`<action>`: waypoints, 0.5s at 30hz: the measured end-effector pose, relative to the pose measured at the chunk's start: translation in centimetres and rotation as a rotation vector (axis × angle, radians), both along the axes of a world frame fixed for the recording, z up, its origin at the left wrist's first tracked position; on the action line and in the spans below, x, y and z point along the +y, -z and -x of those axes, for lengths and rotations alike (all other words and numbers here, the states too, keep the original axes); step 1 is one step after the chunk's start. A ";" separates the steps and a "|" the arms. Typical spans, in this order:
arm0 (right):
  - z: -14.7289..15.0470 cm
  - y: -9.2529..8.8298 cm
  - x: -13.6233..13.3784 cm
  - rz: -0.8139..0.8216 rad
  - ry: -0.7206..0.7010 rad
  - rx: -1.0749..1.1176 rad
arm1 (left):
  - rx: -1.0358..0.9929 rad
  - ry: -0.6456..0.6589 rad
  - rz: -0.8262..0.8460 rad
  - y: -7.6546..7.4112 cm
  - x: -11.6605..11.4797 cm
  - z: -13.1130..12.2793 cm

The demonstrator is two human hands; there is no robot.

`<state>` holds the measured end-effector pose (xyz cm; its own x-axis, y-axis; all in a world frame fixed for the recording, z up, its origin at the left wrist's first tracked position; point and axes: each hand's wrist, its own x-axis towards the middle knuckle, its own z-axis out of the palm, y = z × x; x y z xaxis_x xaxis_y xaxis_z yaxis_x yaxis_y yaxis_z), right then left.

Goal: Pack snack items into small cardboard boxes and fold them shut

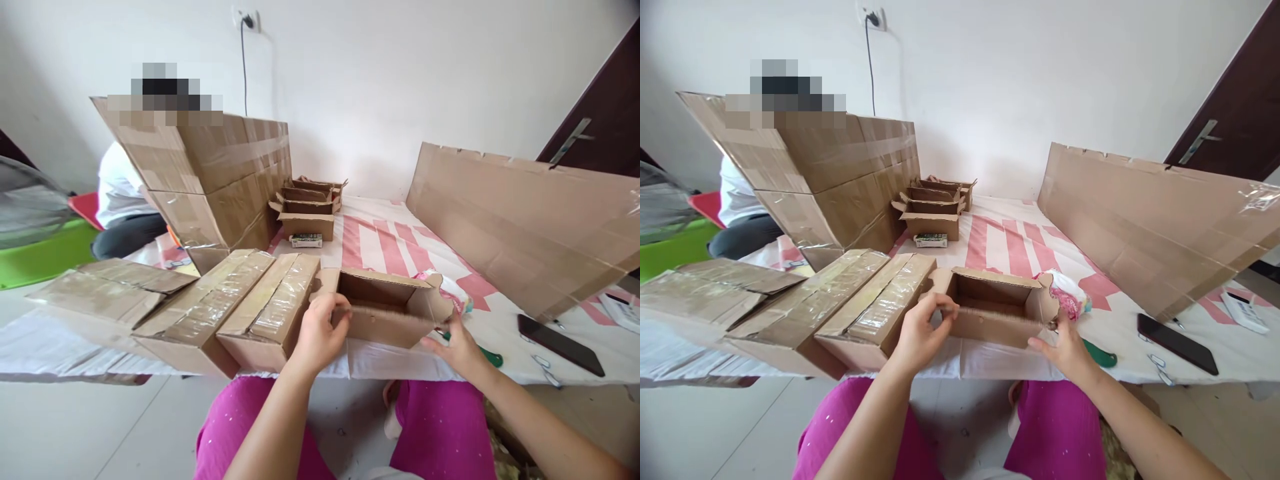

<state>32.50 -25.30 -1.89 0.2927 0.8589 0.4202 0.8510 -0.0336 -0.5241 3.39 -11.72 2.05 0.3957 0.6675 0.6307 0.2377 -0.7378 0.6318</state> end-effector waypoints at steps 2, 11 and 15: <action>0.3 0.8 0.5 0.035 -0.015 0.051 | 0.091 0.165 -0.017 -0.5 0.0 0.7; -0.2 0.5 4.3 0.165 -0.315 0.319 | -0.079 0.170 0.027 1.3 0.6 -0.7; -0.8 -1.0 6.4 0.178 -0.312 0.432 | -0.125 0.051 0.005 2.9 1.1 -2.0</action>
<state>33.28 -18.91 -0.91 0.1266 0.9791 0.1594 0.5444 0.0657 -0.8363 5.43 -10.64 -0.89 0.3479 0.6518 0.6739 0.1197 -0.7438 0.6576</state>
